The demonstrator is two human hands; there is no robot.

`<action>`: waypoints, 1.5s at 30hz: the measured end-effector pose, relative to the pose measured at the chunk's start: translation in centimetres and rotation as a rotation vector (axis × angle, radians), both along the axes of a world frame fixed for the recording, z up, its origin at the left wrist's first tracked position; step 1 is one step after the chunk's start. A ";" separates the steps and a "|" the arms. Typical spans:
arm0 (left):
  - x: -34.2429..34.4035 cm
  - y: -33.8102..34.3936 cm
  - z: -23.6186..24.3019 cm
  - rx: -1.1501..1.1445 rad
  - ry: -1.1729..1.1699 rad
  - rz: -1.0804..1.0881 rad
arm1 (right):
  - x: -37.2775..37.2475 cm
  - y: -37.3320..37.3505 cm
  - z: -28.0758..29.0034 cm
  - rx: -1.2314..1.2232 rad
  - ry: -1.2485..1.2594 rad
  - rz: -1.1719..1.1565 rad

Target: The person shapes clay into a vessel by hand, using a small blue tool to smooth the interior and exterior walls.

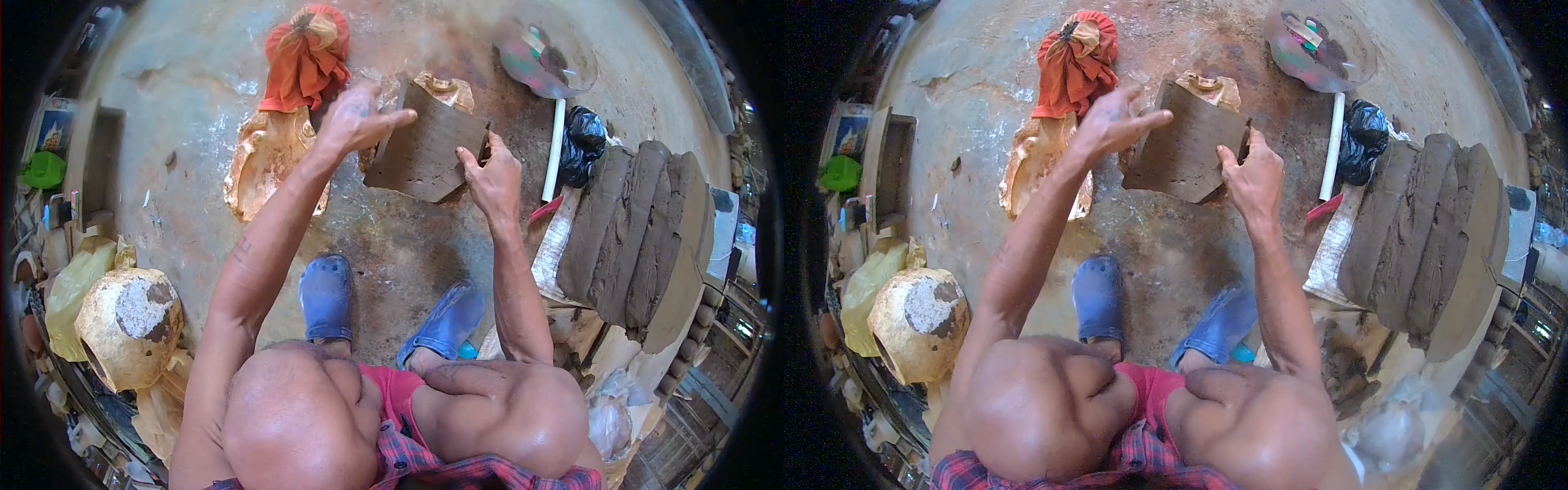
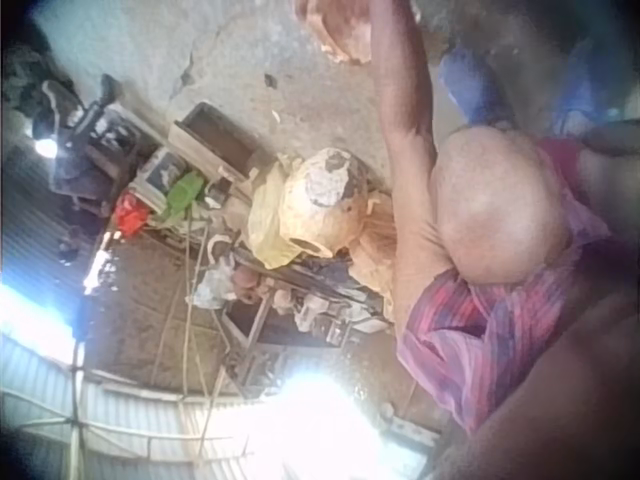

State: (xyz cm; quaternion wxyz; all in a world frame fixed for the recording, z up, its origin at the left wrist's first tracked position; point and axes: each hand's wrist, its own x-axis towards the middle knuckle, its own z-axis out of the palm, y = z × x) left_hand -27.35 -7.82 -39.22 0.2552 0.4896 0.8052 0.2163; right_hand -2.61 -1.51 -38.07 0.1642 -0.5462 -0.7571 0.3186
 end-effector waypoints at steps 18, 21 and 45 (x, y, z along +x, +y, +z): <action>3.5 -1.8 -3.9 0.321 0.055 -0.119 | -1.1 -0.8 0.3 0.047 -0.011 0.088; 3.8 -1.6 -3.7 0.273 0.043 -0.110 | -0.8 -0.2 -0.3 0.080 -0.022 0.101; 3.7 1.1 -4.8 0.345 0.123 -0.213 | -2.7 0.1 -4.6 0.246 0.120 0.103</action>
